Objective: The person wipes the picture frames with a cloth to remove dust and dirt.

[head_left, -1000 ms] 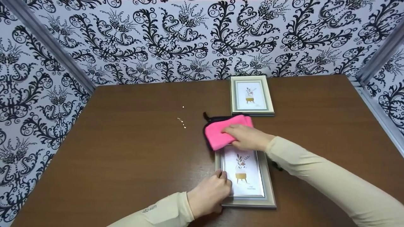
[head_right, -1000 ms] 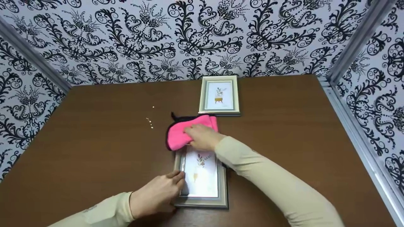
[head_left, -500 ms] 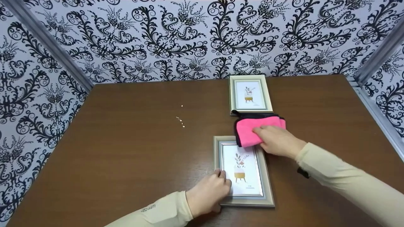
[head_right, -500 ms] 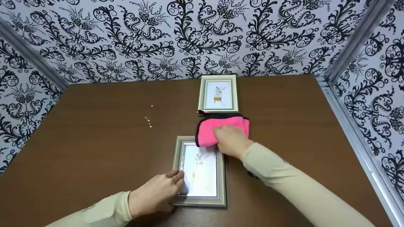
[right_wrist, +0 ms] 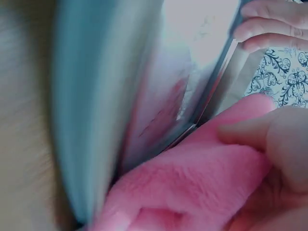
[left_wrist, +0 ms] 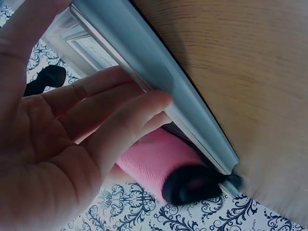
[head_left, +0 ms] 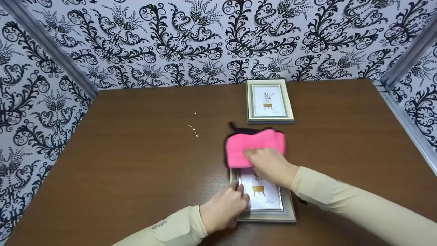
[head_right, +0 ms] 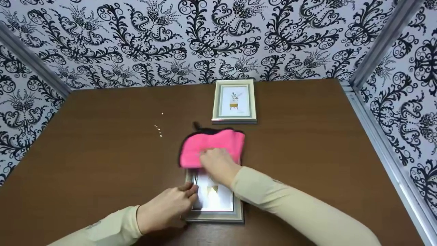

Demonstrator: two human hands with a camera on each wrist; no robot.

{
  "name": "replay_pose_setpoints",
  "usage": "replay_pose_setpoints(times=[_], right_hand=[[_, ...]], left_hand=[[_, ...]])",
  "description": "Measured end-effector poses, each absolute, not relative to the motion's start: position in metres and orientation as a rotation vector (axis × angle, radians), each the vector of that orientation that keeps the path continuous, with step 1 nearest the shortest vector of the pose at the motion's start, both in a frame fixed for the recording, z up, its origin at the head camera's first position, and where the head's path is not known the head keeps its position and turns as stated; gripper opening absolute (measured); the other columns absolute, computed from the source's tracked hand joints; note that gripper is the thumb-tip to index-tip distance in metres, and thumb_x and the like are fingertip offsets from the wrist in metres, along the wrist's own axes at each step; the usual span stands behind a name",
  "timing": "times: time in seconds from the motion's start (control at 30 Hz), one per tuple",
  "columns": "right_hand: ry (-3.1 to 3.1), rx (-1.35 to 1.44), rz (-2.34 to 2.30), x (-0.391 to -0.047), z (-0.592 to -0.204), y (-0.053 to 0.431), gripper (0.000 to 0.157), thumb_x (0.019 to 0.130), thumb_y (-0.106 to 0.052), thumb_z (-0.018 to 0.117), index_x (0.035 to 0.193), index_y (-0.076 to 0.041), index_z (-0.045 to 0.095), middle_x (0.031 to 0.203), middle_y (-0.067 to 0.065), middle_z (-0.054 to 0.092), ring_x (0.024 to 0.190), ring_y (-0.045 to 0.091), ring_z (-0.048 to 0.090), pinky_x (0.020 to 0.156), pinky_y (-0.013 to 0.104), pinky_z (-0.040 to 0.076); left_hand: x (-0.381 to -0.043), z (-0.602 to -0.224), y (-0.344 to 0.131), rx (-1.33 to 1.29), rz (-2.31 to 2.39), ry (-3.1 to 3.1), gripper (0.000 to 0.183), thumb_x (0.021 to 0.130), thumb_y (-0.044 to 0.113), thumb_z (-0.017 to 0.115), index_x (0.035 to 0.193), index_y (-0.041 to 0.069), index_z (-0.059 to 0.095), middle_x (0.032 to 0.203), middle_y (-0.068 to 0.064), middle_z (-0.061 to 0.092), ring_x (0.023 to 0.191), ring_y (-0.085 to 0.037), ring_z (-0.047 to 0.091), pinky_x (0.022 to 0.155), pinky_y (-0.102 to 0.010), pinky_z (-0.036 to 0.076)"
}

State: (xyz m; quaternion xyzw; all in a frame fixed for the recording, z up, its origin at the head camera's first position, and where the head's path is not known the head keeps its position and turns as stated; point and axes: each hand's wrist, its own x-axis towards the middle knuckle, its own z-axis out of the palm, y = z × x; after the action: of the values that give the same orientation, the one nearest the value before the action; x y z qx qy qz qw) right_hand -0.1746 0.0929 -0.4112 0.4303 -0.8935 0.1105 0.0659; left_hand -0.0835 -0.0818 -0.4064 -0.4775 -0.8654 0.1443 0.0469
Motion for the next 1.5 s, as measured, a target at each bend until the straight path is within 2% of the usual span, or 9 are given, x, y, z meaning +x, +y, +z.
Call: replay_pose_setpoints(times=[0.13, 0.23, 0.57, 0.8, 0.97, 1.1, 1.23, 1.33, 1.5], right_hand=[[-2.774, 1.433, 0.51, -0.179, -0.408, 0.081, 0.042, 0.088, 0.003, 0.059, 0.13, 0.002, 0.056, 0.123, 0.018, 0.062, 0.11, 0.031, 0.061, 0.093, 0.041, 0.048], [-2.789, 1.483, 0.507, -0.183, -0.407, 0.084, 0.043, 0.089, 0.005, 0.055, 0.132, 0.0, 0.056, 0.13, 0.017, 0.058, 0.121, 0.03, 0.054, 0.101, 0.042, 0.042], [-2.673, 1.304, 0.089, -0.174, -0.405, 0.13, 0.048, 0.07, 0.011, 0.068, 0.116, -0.002, 0.067, 0.115, 0.015, 0.067, 0.106, 0.029, 0.063, 0.086, 0.043, 0.051], [-2.664, 0.984, -0.168, -0.159, -0.408, 0.134, 0.034, 0.068, 0.002, 0.073, 0.102, 0.005, 0.067, 0.085, 0.017, 0.064, 0.074, 0.031, 0.062, 0.048, 0.04, 0.049], [-2.75, 1.017, -0.068, -0.159, -0.403, 0.112, 0.034, 0.07, 0.005, 0.07, 0.102, 0.012, 0.064, 0.081, 0.019, 0.062, 0.065, 0.029, 0.06, 0.045, 0.038, 0.05], [-2.777, 1.142, 0.25, -0.163, -0.403, 0.092, 0.023, 0.069, 0.012, 0.063, 0.09, 0.005, 0.062, 0.07, 0.011, 0.058, 0.054, 0.022, 0.052, 0.043, 0.032, 0.047], [-2.771, 1.306, 0.563, -0.169, -0.407, 0.08, 0.033, 0.079, 0.011, 0.056, 0.111, 0.004, 0.063, 0.096, 0.016, 0.067, 0.081, 0.028, 0.066, 0.071, 0.038, 0.055], [-2.785, 1.383, 0.676, -0.172, -0.411, 0.081, 0.046, 0.087, 0.01, 0.053, 0.132, 0.002, 0.054, 0.129, 0.018, 0.059, 0.116, 0.031, 0.057, 0.097, 0.044, 0.044], [-2.807, 1.432, 0.47, -0.175, -0.411, 0.098, 0.05, 0.083, 0.008, 0.061, 0.132, -0.001, 0.056, 0.132, 0.015, 0.057, 0.123, 0.03, 0.052, 0.102, 0.045, 0.04]], left_hand=[[-0.083, -0.407, -0.081, -1.452, 0.413, -2.636, 0.047, 0.053, 0.039, 0.089, 0.087, 0.015, 0.066, 0.088, -0.003, 0.063, 0.079, -0.017, 0.058, 0.067, -0.023, 0.053], [-0.083, -0.408, -0.081, -1.443, 0.397, -2.628, 0.046, 0.052, 0.038, 0.088, 0.086, 0.016, 0.066, 0.088, -0.004, 0.063, 0.078, -0.016, 0.057, 0.064, -0.023, 0.052], [-0.083, -0.409, -0.083, -1.45, 0.431, -2.563, 0.042, 0.055, 0.043, 0.085, 0.081, 0.017, 0.065, 0.079, 0.001, 0.061, 0.074, -0.013, 0.055, 0.069, -0.024, 0.05], [-0.082, -0.407, -0.085, -1.445, 0.461, -2.576, 0.041, 0.057, 0.042, 0.085, 0.082, 0.015, 0.066, 0.077, 0.001, 0.061, 0.073, -0.014, 0.056, 0.074, -0.027, 0.049], [-0.082, -0.407, -0.085, -1.47, 0.478, -2.541, 0.041, 0.057, 0.043, 0.085, 0.083, 0.017, 0.067, 0.08, 0.001, 0.063, 0.077, -0.015, 0.058, 0.079, -0.028, 0.048], [-0.083, -0.408, -0.086, -1.469, 0.485, -2.524, 0.04, 0.056, 0.042, 0.086, 0.084, 0.019, 0.068, 0.087, 0.001, 0.065, 0.084, -0.016, 0.061, 0.082, -0.028, 0.05], [-0.082, -0.411, -0.085, -1.442, 0.47, -2.541, 0.044, 0.054, 0.042, 0.086, 0.087, 0.019, 0.069, 0.093, -0.002, 0.066, 0.088, -0.019, 0.06, 0.074, -0.025, 0.053], [-0.082, -0.413, -0.083, -1.428, 0.433, -2.564, 0.044, 0.055, 0.04, 0.087, 0.087, 0.017, 0.068, 0.093, -0.004, 0.065, 0.087, -0.02, 0.06, 0.069, -0.024, 0.053], [-0.08, -0.413, -0.084, -1.419, 0.424, -2.555, 0.039, 0.057, 0.036, 0.085, 0.086, 0.016, 0.068, 0.086, -0.002, 0.064, 0.08, -0.015, 0.06, 0.068, -0.025, 0.053]])
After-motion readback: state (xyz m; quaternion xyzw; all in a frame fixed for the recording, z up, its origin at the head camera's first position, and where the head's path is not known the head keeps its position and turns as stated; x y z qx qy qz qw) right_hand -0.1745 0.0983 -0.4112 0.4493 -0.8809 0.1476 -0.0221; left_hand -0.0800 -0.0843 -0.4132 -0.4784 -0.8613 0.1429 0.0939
